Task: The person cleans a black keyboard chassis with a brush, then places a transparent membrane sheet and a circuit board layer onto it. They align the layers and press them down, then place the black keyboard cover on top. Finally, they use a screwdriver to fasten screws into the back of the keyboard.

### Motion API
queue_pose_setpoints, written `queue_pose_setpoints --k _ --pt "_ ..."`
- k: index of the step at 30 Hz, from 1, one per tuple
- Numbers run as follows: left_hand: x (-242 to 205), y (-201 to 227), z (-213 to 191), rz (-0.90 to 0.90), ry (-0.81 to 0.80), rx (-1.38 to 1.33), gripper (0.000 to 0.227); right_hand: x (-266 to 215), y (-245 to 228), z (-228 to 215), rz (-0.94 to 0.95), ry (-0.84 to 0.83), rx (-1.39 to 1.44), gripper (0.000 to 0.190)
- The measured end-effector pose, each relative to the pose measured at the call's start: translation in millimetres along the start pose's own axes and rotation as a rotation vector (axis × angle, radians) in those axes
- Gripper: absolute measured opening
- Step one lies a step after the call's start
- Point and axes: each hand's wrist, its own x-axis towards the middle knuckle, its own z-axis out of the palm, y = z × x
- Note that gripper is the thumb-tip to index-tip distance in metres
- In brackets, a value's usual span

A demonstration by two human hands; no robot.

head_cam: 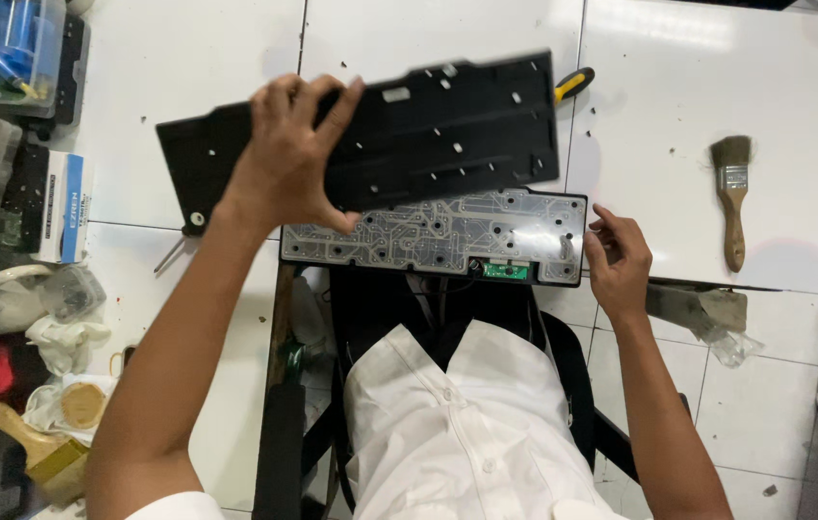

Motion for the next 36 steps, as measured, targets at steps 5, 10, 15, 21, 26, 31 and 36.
queue_pose_setpoints --k 5,10,15,21,26,31,36 --pt "4 60 31 0.083 -0.079 -0.172 0.159 0 22 -6 0.038 0.036 0.122 0.034" --pt "3 86 43 0.182 -0.137 -0.258 0.149 1 22 -8 0.09 0.034 0.192 0.038" --pt "-1 90 62 0.184 -0.172 -0.245 0.149 3 17 -8 0.082 0.022 0.161 0.035" --pt "-5 101 77 0.184 -0.206 -0.274 0.148 3 30 -6 0.062 0.005 0.127 0.029" --pt "-10 103 89 0.182 -0.241 -0.287 0.149 4 17 -6 0.08 0.003 0.091 0.026" --pt "-11 102 89 0.155 -0.229 -0.267 0.146 4 15 -5 0.056 0.012 0.065 0.026" --pt "-7 101 86 0.14 -0.246 -0.288 0.144 4 15 -4 0.064 0.007 0.057 0.025"
